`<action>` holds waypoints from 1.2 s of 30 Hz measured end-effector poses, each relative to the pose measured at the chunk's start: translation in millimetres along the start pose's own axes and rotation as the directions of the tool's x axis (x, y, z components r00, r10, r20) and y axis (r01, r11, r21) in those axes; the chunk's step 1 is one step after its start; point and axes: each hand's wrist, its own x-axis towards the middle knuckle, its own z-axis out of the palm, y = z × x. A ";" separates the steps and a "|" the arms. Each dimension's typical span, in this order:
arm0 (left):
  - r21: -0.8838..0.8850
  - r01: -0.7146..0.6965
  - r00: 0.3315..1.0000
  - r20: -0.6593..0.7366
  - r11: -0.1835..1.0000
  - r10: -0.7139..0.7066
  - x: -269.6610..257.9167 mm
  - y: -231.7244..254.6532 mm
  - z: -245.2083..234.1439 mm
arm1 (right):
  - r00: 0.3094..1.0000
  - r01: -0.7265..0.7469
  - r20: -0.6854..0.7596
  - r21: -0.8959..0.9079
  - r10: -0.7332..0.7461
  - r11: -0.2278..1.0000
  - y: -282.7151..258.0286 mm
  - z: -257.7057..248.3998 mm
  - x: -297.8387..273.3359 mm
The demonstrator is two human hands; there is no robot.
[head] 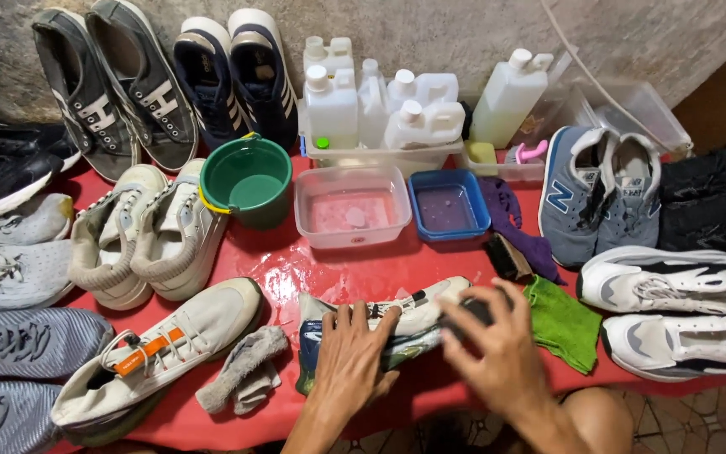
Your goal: The person scrubs a white sneaker with a black brush, then wipes it with a cloth. They repeat the process on the sole of the same shoe. The workspace contains multiple shoes, cleaning solutions, and containers.
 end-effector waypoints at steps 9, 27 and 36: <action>-0.025 -0.006 1.000 -0.022 1.000 0.005 0.7 -0.2 -4.2 | 0.999 0.036 -0.037 -0.061 -0.038 0.998 -30.8 4.1 -8.3; -0.015 -0.010 1.000 -0.015 1.000 0.010 -0.3 0.2 -6.9 | 0.996 0.085 -0.015 0.045 -0.084 0.995 -21.7 10.7 -18.1; -0.035 -0.014 0.999 -0.031 0.999 0.012 -0.5 -0.1 -2.3 | 0.985 -0.138 -0.116 -0.126 0.124 0.982 -20.1 1.4 -13.1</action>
